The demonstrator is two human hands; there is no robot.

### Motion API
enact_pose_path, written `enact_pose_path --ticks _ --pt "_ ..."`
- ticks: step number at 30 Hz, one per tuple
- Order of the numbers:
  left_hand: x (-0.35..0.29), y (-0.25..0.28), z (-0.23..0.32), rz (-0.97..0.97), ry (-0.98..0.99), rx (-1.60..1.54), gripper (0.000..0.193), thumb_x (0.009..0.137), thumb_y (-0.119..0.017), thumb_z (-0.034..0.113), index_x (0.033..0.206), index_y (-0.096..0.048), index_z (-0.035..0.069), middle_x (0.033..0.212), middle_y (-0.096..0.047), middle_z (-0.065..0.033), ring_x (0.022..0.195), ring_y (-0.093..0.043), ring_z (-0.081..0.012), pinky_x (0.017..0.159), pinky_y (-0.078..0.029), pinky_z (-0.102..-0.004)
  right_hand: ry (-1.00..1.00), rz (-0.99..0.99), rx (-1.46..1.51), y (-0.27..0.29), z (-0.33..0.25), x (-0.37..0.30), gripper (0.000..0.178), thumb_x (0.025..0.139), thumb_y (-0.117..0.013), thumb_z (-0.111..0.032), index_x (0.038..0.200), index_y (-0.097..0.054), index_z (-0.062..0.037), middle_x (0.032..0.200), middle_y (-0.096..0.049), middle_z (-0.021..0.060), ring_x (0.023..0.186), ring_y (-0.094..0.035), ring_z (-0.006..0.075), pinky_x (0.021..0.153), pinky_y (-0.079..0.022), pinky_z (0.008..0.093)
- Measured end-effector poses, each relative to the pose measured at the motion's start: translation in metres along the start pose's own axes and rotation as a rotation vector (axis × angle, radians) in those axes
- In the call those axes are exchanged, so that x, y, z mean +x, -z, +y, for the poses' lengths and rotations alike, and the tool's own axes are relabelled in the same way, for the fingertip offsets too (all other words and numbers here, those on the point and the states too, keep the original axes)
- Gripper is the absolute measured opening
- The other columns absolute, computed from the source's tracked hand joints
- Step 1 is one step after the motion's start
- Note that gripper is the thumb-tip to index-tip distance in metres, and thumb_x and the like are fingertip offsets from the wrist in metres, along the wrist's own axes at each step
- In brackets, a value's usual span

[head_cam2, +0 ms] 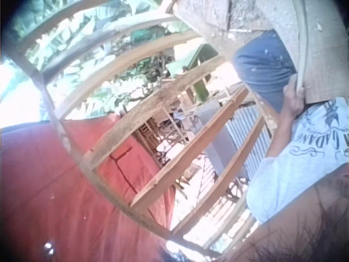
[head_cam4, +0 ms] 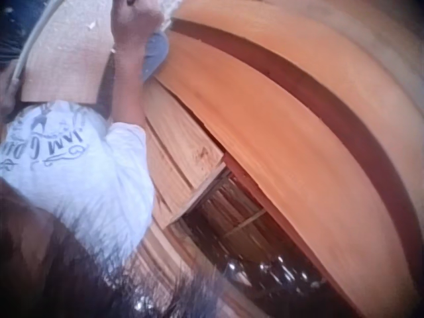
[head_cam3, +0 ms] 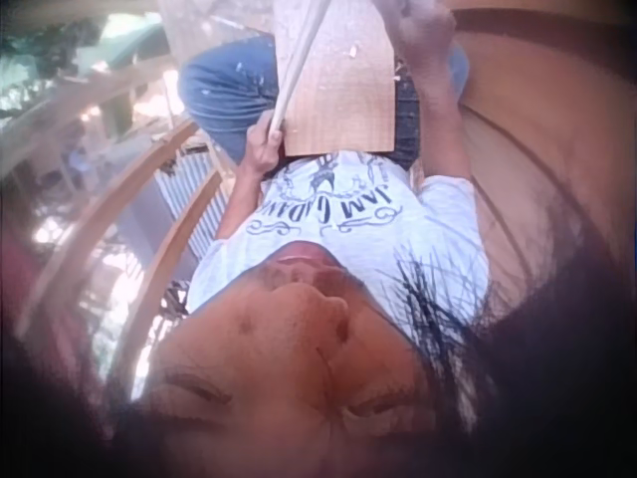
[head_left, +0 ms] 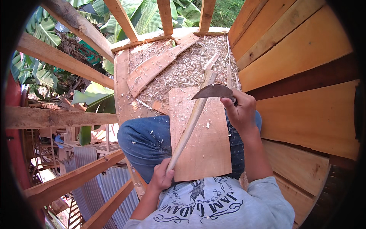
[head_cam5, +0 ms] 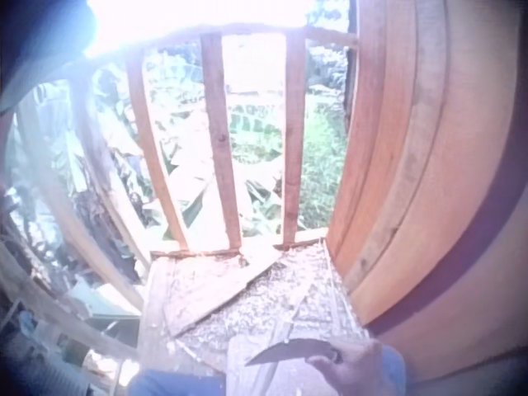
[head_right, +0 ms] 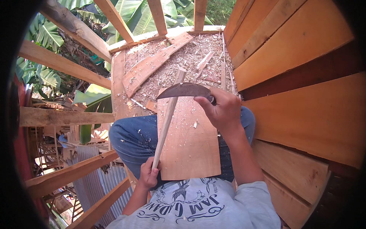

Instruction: The person sits cross-legged on a wooden platform and uses a curved blade to shave and shape a long, thin piece of wood. They repeatedly rotate the wood and scrape along its length to remove bark and smooth the surface, accumulating wood shavings on the platform.

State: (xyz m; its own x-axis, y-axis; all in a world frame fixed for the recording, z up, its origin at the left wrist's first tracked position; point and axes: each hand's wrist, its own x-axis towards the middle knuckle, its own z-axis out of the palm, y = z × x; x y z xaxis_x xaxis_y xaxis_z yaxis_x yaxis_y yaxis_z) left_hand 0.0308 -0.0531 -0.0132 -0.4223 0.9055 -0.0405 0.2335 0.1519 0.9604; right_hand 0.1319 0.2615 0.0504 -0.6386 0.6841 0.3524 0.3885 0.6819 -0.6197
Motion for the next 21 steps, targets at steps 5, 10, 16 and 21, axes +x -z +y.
enact_pose_path --ticks 5,10,16,21 --pt "-0.004 -0.002 -0.003 0.015 0.001 -0.03 0.039 0.09 -0.051 0.027 0.111 -0.053 -0.006 0.064 -0.051 -0.0094 0.055 -0.056 -0.022 0.054 -0.043 -0.0309 0.391 -0.181 -0.005 -0.005 -0.029 -0.02 0.051 0.08 -0.067 -0.048 0.062 -0.05 -0.0034 0.053 -0.048 0.0104 0.045 -0.052 0.0287 0.044 -0.039 0.0343" --pt "-0.002 0.0 -0.003 -0.013 0.048 -0.008 0.038 0.089 -0.052 0.025 0.111 -0.053 -0.006 0.064 -0.051 -0.0097 0.056 -0.057 -0.0219 0.054 -0.044 -0.0312 -0.118 -0.006 0.192 -0.006 -0.012 -0.005 0.051 0.083 -0.065 -0.046 0.062 -0.05 -0.0021 0.052 -0.047 0.0116 0.046 -0.053 0.0295 0.044 -0.039 0.0359" --pt "-0.003 -0.001 -0.004 0.006 0.034 -0.034 0.039 0.09 -0.051 0.028 0.109 -0.053 -0.006 0.064 -0.05 -0.0096 0.054 -0.054 -0.0215 0.053 -0.043 -0.0311 0.135 -0.03 0.123 -0.018 -0.006 -0.014 0.047 0.085 -0.063 -0.046 0.063 -0.051 -0.0057 0.05 -0.043 0.0067 0.047 -0.055 0.0222 0.044 -0.039 0.0344" --pt "-0.003 0.0 -0.001 0.017 0.03 -0.049 0.04 0.091 -0.051 0.031 0.107 -0.053 -0.005 0.064 -0.049 -0.0086 0.054 -0.053 -0.0201 0.052 -0.041 -0.03 -0.515 0.21 0.754 0.009 0.032 0.011 0.057 0.096 -0.04 -0.052 0.06 -0.039 -0.0079 0.049 -0.035 -0.0026 0.038 -0.035 0.0053 0.036 -0.027 0.0211"
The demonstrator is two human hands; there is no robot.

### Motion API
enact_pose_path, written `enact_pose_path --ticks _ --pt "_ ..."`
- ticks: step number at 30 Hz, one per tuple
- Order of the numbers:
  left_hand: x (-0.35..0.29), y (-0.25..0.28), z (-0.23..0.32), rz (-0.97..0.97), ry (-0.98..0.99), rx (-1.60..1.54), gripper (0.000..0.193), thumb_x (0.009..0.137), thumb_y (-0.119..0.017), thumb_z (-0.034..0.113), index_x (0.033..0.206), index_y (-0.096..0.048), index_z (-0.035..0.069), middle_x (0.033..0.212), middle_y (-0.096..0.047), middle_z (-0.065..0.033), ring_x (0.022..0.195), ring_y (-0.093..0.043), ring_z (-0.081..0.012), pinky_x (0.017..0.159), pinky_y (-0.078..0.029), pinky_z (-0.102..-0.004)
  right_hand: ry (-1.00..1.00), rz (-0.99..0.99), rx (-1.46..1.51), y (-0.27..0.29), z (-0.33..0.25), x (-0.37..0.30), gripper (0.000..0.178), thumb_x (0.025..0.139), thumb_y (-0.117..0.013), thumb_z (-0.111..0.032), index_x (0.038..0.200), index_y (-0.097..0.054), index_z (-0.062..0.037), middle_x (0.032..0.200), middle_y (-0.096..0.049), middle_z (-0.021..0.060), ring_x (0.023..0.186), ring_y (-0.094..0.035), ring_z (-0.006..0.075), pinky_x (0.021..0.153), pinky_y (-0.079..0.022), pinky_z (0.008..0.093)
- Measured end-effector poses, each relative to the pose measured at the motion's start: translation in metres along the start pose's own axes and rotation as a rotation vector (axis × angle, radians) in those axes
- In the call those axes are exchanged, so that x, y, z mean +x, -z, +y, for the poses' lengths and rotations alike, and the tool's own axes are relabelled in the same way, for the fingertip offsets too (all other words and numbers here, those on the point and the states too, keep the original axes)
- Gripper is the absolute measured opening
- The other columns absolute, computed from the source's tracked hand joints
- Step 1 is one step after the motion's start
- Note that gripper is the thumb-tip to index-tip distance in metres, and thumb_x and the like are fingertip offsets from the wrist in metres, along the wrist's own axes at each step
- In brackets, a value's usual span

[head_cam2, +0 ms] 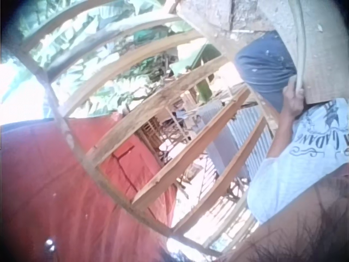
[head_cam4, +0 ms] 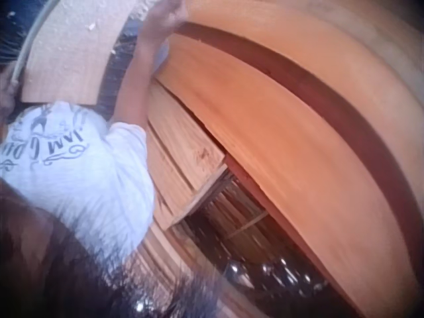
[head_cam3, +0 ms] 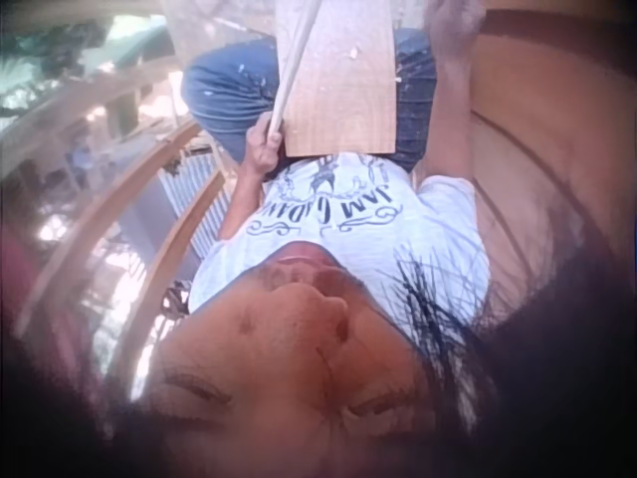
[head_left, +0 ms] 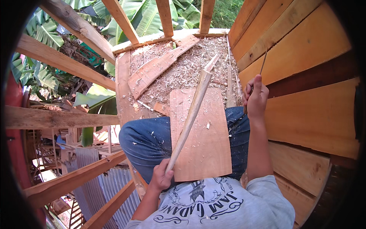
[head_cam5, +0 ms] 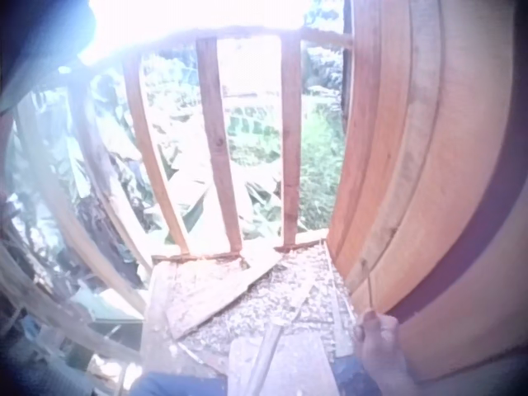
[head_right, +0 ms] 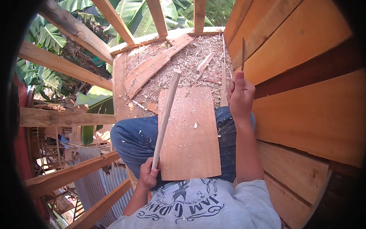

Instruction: The person sits cross-legged on a wooden platform and uses a curved blade to shave and shape a long, thin piece of wood. They repeatedly rotate the wood and scrape along its length to remove bark and smooth the surface, accumulating wood shavings on the platform.

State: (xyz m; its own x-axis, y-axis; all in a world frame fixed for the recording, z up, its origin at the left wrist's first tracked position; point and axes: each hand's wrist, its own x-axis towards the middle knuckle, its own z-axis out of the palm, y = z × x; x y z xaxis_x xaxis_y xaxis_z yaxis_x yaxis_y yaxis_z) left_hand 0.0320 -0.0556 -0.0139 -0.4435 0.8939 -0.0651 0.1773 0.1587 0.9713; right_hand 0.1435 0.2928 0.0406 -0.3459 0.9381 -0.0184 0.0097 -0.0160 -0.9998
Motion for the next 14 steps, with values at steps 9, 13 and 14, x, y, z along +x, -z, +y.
enact_pose_path --ticks 9,13,14 --pt "0.0 -0.004 0.002 0.01 0.084 0.017 0.042 0.091 -0.05 0.036 0.103 -0.054 -0.004 0.062 -0.05 -0.0067 0.053 -0.052 -0.017 0.052 -0.041 -0.0292 -0.162 -0.083 -0.042 0.006 0.045 -0.05 0.044 0.096 -0.048 -0.042 0.071 -0.043 -0.0069 0.05 -0.037 -0.0035 0.037 -0.034 0.0037 0.035 -0.028 0.0205" --pt "0.001 -0.001 0.009 0.013 0.1 0.018 0.044 0.091 -0.05 0.038 0.103 -0.054 -0.004 0.062 -0.051 -0.0056 0.054 -0.053 -0.0169 0.053 -0.041 -0.0285 -0.204 -0.105 0.027 0.004 0.057 -0.062 0.023 0.093 -0.059 -0.026 0.085 -0.047 -0.007 0.056 -0.04 -0.006 0.046 -0.035 0.0013 0.041 -0.027 0.0204" --pt "0.002 -0.001 0.009 0.005 0.101 0.021 0.044 0.091 -0.05 0.038 0.103 -0.054 -0.004 0.062 -0.051 -0.0056 0.054 -0.053 -0.0169 0.053 -0.041 -0.0285 -0.187 -0.11 0.005 0.006 0.059 -0.063 0.021 0.091 -0.061 -0.023 0.087 -0.048 -0.007 0.058 -0.041 -0.0066 0.05 -0.036 0.0006 0.044 -0.027 0.0207"
